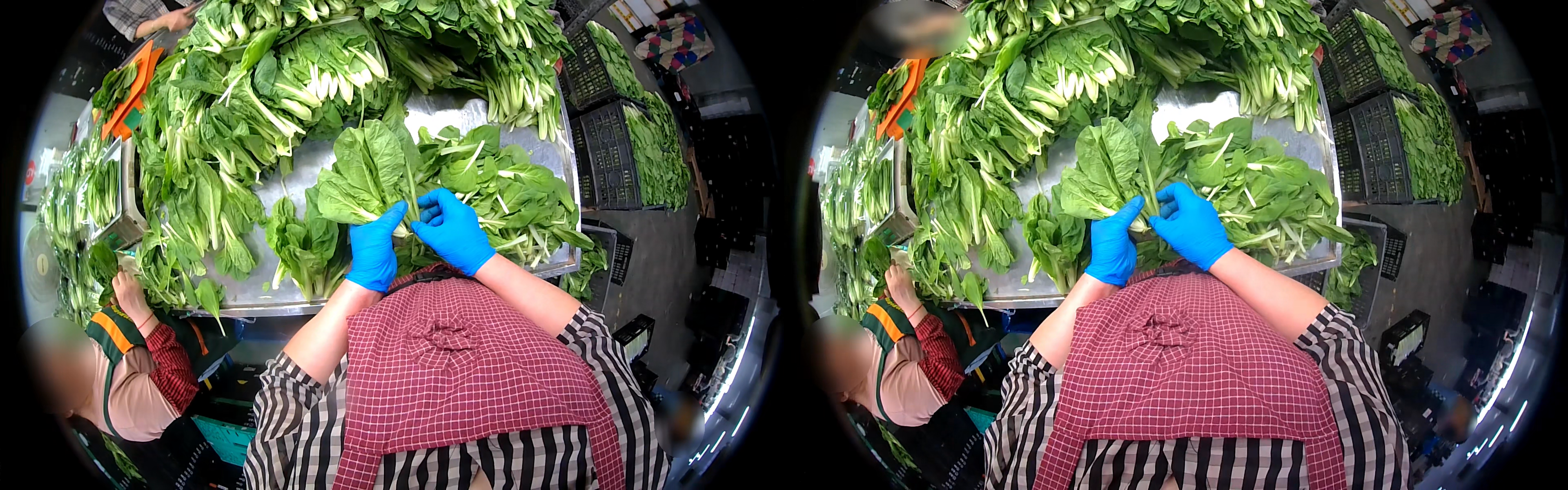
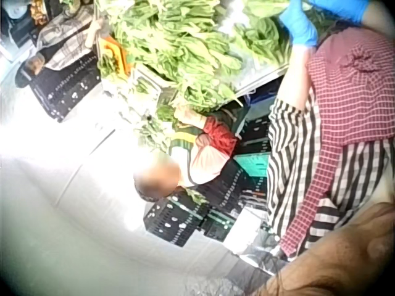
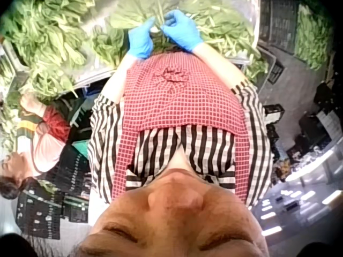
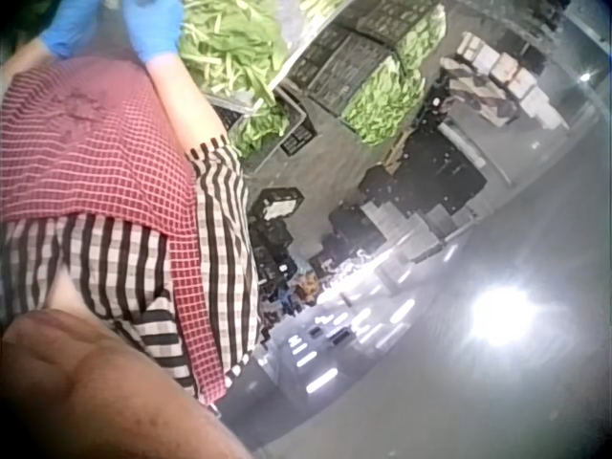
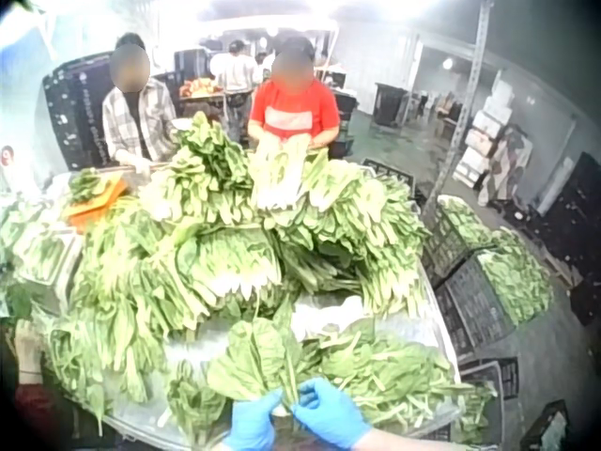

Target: The person trims leafy green vegetables by hand, removing outer leaves and unwanted parts. The trimmed vegetables are placed into a nearby crate while the person continues processing the pile on the table.

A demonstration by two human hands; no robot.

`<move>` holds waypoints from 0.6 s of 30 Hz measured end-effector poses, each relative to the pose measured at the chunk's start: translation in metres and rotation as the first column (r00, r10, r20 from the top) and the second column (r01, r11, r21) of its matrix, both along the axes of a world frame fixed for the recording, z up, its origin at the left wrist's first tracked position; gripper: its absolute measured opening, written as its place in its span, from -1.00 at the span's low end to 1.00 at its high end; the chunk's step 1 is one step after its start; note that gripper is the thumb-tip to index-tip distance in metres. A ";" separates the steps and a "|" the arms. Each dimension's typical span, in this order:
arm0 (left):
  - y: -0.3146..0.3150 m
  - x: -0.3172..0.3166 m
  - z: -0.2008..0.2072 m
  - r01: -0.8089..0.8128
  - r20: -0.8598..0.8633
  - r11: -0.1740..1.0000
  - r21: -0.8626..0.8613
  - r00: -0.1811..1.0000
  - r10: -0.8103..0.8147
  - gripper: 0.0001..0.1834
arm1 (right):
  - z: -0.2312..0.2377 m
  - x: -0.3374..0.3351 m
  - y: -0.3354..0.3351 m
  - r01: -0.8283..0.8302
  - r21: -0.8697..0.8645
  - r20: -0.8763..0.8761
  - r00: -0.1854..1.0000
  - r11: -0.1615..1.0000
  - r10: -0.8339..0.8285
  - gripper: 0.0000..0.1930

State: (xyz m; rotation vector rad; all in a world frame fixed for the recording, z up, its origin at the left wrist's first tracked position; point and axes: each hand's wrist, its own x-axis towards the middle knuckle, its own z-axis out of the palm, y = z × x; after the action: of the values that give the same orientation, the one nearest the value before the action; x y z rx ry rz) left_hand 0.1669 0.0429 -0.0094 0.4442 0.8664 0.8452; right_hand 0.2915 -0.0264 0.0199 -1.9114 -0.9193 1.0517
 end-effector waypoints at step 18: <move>-0.002 0.004 -0.004 0.109 -0.138 0.991 0.078 0.986 -0.098 -0.45 | -0.032 -0.006 0.003 0.068 -0.031 -0.068 0.995 0.997 -0.070 -0.49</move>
State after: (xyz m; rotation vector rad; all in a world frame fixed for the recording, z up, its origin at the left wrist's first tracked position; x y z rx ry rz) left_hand 0.1712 0.0412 -0.0135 0.6218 0.9253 0.7648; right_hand 0.2855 -0.0239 -0.0116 -1.9041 -0.7975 1.0879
